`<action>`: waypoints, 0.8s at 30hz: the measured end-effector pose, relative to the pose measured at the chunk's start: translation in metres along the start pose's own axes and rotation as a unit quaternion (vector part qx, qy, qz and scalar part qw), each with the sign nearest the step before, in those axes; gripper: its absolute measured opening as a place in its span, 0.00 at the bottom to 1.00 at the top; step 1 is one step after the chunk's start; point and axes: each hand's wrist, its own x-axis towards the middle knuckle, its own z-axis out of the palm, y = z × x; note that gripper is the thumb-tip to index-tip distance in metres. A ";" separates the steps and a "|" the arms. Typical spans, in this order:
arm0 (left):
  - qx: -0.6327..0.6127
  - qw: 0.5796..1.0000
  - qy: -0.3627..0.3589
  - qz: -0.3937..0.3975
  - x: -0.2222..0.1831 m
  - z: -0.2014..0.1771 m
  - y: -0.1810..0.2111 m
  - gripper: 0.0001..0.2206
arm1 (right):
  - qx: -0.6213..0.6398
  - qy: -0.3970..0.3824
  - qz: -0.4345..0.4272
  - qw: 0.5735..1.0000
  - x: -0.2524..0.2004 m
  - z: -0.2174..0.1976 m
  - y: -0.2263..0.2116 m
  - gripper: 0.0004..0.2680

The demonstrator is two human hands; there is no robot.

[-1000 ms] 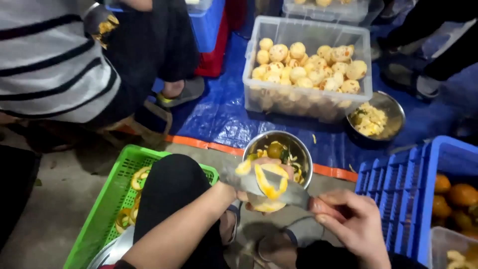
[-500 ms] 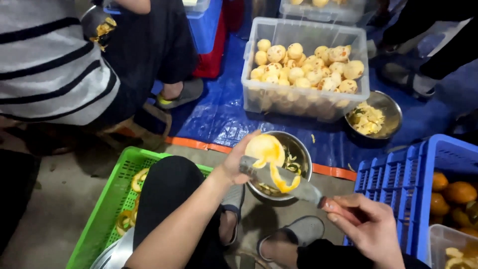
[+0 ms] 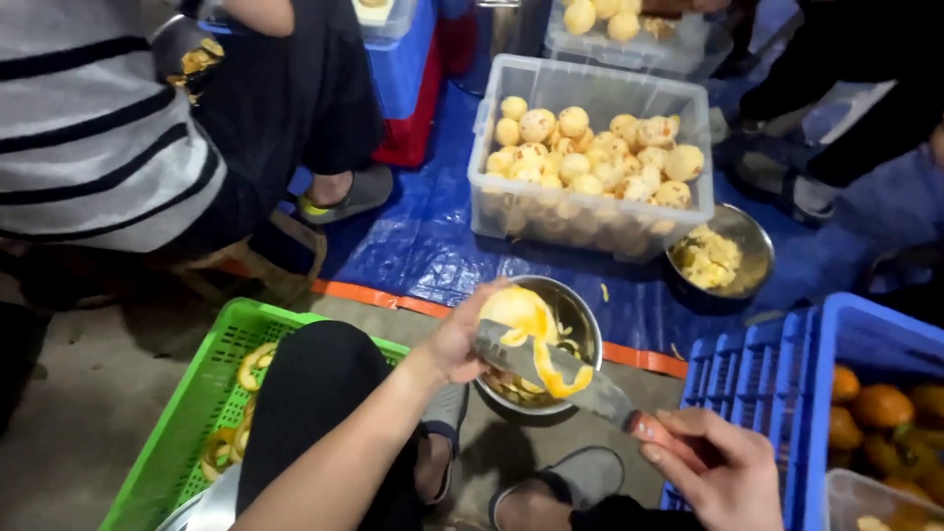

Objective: A person uses a handheld peeler to remove the skin from various fruits, placing the peeled fruit and skins into separate containers.

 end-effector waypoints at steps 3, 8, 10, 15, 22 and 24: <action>-0.021 0.996 0.071 -0.053 0.005 0.000 -0.005 0.18 | 0.009 0.017 0.009 1.000 0.006 0.009 -0.018 0.12; 0.034 0.995 0.057 -0.076 -0.001 0.004 0.005 0.17 | 0.001 0.007 -0.001 1.000 0.003 0.002 -0.011 0.12; 0.028 0.995 0.065 -0.065 0.000 -0.009 0.000 0.15 | 0.041 0.011 0.020 0.999 0.005 0.002 -0.014 0.12; 0.083 0.993 0.008 -0.079 -0.002 -0.004 -0.006 0.11 | -0.053 -0.022 -0.022 0.998 0.011 0.005 -0.027 0.11; 0.054 0.988 0.025 -0.140 -0.003 -0.004 -0.006 0.11 | -0.041 -0.013 -0.028 0.999 0.010 0.007 -0.026 0.12; 0.096 0.989 -0.019 -0.115 -0.007 -0.001 0.000 0.12 | 0.042 -0.025 -0.031 0.998 0.010 0.012 -0.025 0.11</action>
